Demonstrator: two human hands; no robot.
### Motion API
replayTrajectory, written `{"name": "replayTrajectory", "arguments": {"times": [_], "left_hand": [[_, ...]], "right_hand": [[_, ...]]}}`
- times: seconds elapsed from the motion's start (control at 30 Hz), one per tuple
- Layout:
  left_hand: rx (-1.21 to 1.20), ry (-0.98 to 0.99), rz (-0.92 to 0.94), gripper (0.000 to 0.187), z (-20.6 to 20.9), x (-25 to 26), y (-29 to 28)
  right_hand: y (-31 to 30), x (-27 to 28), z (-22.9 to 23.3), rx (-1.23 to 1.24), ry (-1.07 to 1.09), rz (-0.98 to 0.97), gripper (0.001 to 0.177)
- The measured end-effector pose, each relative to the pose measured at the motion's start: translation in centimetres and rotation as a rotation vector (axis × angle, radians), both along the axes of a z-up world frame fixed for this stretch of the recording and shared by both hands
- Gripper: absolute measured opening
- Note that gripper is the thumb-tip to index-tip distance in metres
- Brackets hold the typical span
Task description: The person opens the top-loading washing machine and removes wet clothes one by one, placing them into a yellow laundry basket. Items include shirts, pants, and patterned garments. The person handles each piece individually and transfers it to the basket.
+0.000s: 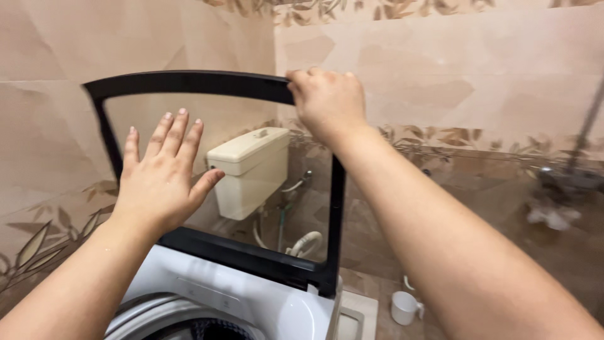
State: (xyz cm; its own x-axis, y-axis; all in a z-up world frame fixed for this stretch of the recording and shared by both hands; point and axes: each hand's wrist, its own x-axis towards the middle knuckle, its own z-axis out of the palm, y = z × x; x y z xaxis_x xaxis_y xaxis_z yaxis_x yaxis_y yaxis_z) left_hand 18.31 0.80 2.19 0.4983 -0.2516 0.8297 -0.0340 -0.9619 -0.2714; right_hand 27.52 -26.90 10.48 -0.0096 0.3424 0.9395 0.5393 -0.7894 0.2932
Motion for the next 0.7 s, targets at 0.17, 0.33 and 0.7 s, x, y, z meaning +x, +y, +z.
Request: {"name": "replayTrajectory", "arguments": {"times": [0.17, 0.33, 0.7], "left_hand": [[-0.01, 0.013, 0.097, 0.084, -1.3, 0.5, 1.0], [-0.036, 0.04, 0.214, 0.083, -2.9, 0.4, 1.4], [-0.062, 0.107, 0.463, 0.084, -7.4, -4.3, 4.9]], "right_hand": [[-1.4, 3.8, -0.3, -0.013, 0.005, -0.008, 0.02], [-2.4, 6.8, -0.4, -0.02, 0.052, -0.036, 0.021], [-3.2, 8.9, -1.5, -0.053, -0.038, -0.066, 0.02]]}}
